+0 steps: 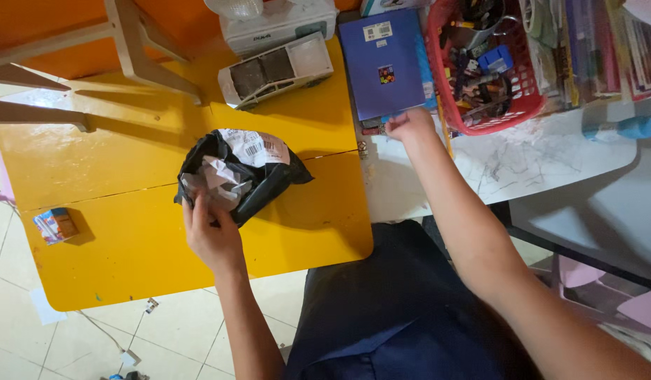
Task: The person walks to a yellow table and begins unpacking a black plastic shipping bag. They remove several items, including a blue folder, a gray notebook, a children's book, and a pink hair accessory, placing them on the table. The person then removes a white plastic bag from the shipping bag and crumples it.
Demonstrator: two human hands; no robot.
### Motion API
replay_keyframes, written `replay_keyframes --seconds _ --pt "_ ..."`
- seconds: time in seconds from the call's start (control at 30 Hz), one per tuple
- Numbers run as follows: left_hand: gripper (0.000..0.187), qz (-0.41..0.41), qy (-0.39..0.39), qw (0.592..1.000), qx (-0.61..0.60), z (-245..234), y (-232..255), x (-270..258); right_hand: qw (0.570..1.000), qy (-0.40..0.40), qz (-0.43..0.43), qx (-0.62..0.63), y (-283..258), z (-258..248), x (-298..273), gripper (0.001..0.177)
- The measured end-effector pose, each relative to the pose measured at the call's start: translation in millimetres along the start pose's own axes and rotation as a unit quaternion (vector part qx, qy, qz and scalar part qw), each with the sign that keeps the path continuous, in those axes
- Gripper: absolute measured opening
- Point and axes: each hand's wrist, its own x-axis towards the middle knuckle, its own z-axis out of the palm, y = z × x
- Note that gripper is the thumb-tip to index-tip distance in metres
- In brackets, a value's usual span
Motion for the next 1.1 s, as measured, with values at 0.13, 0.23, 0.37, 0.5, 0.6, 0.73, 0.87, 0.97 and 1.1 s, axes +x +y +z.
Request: replay_keyframes --seconds 0.13,0.23,0.37,0.5,0.6,0.73,0.87,0.97,1.1 --pt "0.032 -0.015 -0.001 1.0 0.012 -5 -6 0 0.999 -0.043 0.014 0.008 -2 -21 14 0.015" --pt "0.032 -0.052 0.002 0.999 0.003 -5 -19 -3 0.994 -0.102 0.02 0.013 -7 -31 28 0.015" --pt "0.035 -0.034 0.019 0.999 -0.002 -8 -33 -10 0.995 -0.096 0.01 0.03 -10 -37 41 0.01" --pt "0.035 -0.118 0.001 0.993 -0.009 -18 -39 -17 0.999 -0.001 -0.02 -0.04 -7 -17 34 0.033" --pt "0.036 -0.058 0.045 0.997 0.002 -27 -47 -21 0.987 0.028 -0.094 -0.124 -4 4 21 0.043" --pt "0.036 -0.085 0.053 0.995 0.001 -42 -50 -23 0.928 -0.122 -0.33 -0.126 15 3 26 0.051" --pt "0.032 -0.122 0.059 0.991 0.008 -52 -55 -25 0.944 -0.007 -0.313 -0.106 23 0 12 0.051" --pt "0.034 -0.117 0.078 0.989 -0.032 -60 -72 -30 0.956 -0.146 -0.25 0.045 24 -11 -14 0.062" --pt "0.028 -0.126 0.102 0.987 -0.017 -76 -105 -41 0.924 -0.237 -0.294 -0.059 40 -66 -115 0.059"
